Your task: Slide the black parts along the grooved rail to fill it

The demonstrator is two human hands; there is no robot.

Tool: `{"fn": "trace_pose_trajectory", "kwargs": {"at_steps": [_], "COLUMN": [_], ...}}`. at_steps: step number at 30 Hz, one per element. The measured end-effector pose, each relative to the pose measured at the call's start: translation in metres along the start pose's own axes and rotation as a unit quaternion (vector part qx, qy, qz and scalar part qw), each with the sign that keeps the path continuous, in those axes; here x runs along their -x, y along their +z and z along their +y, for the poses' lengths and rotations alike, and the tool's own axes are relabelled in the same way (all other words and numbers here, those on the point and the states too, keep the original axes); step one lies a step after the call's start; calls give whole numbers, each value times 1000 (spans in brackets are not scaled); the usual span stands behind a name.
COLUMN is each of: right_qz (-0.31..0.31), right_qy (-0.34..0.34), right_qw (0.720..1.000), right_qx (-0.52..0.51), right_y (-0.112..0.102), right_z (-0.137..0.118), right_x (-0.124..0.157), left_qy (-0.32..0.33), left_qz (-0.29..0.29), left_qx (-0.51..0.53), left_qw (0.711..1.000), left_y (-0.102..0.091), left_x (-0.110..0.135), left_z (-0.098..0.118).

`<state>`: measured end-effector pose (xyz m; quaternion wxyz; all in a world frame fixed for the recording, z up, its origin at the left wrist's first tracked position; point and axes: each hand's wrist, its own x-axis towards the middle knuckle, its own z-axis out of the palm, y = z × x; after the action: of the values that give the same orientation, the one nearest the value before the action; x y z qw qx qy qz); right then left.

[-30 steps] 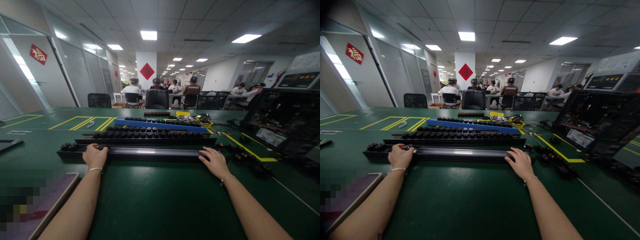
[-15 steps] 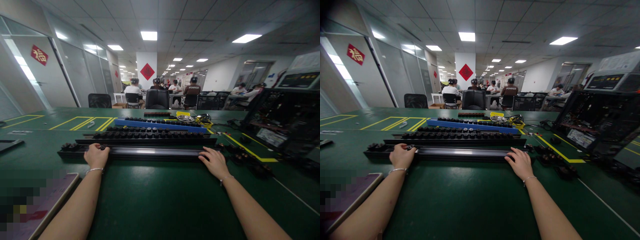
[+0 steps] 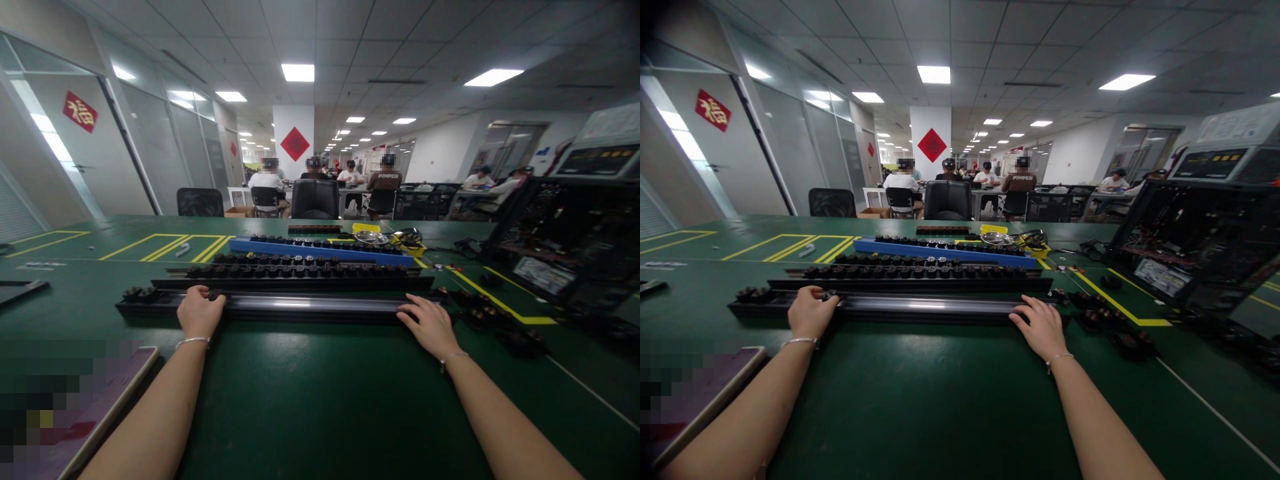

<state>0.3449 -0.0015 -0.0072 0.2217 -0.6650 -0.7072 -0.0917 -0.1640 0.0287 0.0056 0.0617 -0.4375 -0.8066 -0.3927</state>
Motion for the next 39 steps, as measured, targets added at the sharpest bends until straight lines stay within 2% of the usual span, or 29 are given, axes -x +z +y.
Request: {"fn": "trace_pose_trajectory", "kwargs": {"at_steps": [7, 14, 39], "right_qz": [11, 4, -2], "right_qy": [-8, -6, -7], "right_qw": [1000, 1000, 1000], "right_qx": [4, 0, -8], "right_y": [2, 1, -1], "right_z": [1, 2, 1], "right_x": [0, 0, -1], "left_qy": [7, 47, 61], "left_qz": [-8, -9, -26], "left_qx": [-4, -32, -27], "left_qw": [1000, 998, 997], "left_y": [0, 2, 1], "left_x": [2, 5, 10], "left_z": [5, 9, 16]}}
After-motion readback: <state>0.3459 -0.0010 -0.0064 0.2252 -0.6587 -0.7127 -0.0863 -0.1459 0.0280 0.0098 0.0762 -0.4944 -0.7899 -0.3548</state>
